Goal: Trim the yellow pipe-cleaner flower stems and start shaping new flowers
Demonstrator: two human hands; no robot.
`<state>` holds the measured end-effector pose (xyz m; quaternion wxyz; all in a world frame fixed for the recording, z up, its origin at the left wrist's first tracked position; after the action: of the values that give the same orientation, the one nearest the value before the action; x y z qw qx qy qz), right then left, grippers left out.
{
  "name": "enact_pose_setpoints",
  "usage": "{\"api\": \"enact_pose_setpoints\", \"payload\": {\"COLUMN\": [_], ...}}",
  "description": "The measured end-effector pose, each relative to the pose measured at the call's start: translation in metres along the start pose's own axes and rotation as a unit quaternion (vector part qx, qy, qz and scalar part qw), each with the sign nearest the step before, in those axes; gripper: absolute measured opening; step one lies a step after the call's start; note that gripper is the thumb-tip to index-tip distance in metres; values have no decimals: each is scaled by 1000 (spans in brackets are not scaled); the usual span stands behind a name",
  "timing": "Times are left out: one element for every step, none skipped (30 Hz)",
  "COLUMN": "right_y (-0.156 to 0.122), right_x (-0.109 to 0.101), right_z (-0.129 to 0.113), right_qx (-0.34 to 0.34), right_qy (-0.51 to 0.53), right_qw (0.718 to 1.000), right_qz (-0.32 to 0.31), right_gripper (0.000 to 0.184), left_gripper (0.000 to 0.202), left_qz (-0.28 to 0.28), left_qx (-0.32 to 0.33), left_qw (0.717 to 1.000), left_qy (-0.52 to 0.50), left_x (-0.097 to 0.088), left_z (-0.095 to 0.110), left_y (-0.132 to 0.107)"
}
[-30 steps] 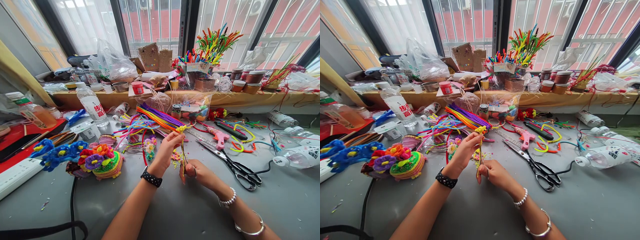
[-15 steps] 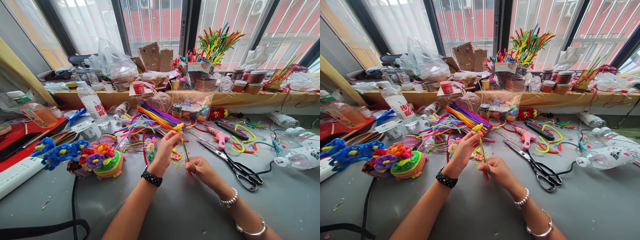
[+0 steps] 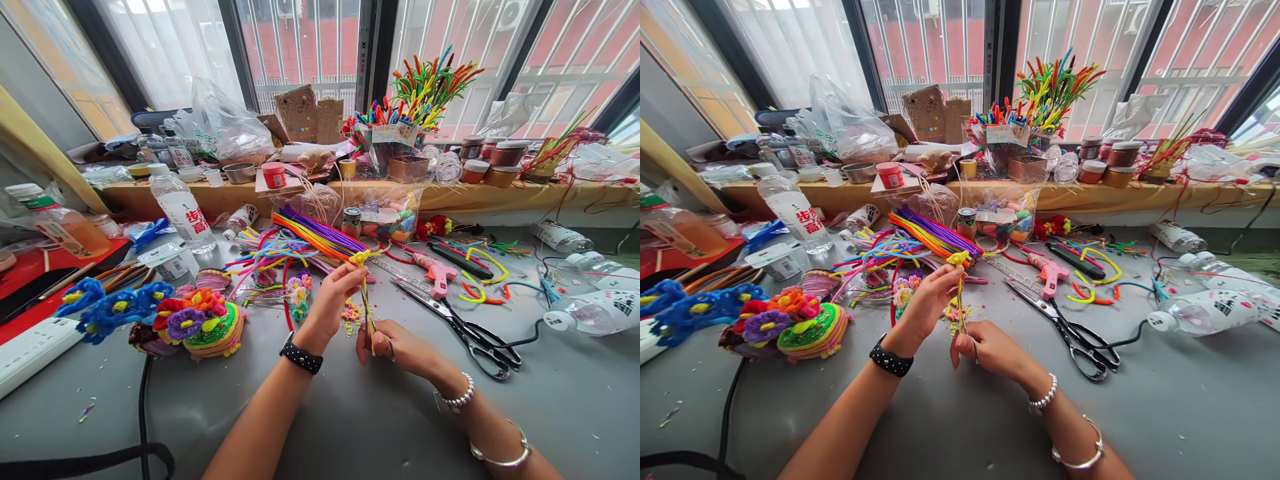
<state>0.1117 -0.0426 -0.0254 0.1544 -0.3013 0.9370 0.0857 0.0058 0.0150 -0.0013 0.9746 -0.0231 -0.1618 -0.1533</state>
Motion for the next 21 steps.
{"api": "enact_pose_setpoints", "payload": {"right_y": [0,0,1,1,1,1,1,1,2,2,2,2,2,2,2,2,3,3,3,3,3], "right_x": [0,0,0,-1,-1,0,0,0,1,1,1,1,1,1,0,0,0,-1,-1,-1,-2], "right_z": [0,0,0,0,0,0,0,0,0,1,2,3,4,5,6,7,8,9,9,9,9], "right_qx": [-5,-9,-12,-13,-14,-13,-11,-9,-5,2,9,17,25,31,37,42,46,48,48,46,41], "right_qy": [8,15,21,25,27,30,33,38,45,54,61,67,70,71,71,68,66,65,65,65,64], "right_qw": [1000,1000,1000,1000,999,999,999,999,998,998,997,996,995,994,994,993,993,993,993,994,995], "right_qz": [-2,-3,-2,3,10,17,25,32,37,43,50,59,67,74,79,82,83,82,80,76,68], "right_gripper": [71,70,70,70,70,70,69,68,67,65,64,63,63,62,62,62,63,63,64,64,64], "left_gripper": [15,15,15,15,15,15,14,14,13,13,12,12,11,11,11,11,11,11,11,10,10], "left_qz": [-1,-3,-4,-5,-5,-4,-3,-1,1,4,8,14,20,26,31,34,35,34,33,32,30], "left_qx": [-1,-1,0,2,3,4,5,5,6,6,7,9,12,14,15,16,16,15,14,14,15], "left_qw": [1000,1000,1000,1000,1000,1000,1000,1000,1000,1000,1000,1000,999,999,999,999,999,998,998,998,998], "left_qy": [3,6,8,10,10,9,7,4,0,-5,-11,-18,-24,-29,-33,-36,-39,-41,-44,-46,-48], "left_x": [0,1,1,1,1,1,0,0,0,0,0,-1,-1,0,0,0,0,0,0,-1,-1], "left_z": [0,-1,-1,-1,-2,-2,-2,-2,-2,-1,-1,-1,0,0,1,1,1,1,1,1,1], "left_y": [0,0,0,0,0,0,0,0,0,0,0,1,1,1,1,1,1,1,1,1,1]}}
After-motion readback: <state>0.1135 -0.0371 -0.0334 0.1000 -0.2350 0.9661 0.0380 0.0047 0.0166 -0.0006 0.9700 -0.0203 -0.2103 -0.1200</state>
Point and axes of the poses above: each hand's wrist, its own y-axis towards the middle knuckle, its own x-axis out of the palm, z = x × y, the point moved 2 cm from there along y, towards the middle knuckle, and after that the axes turned 6 degrees about y, right-handed, at the moved point
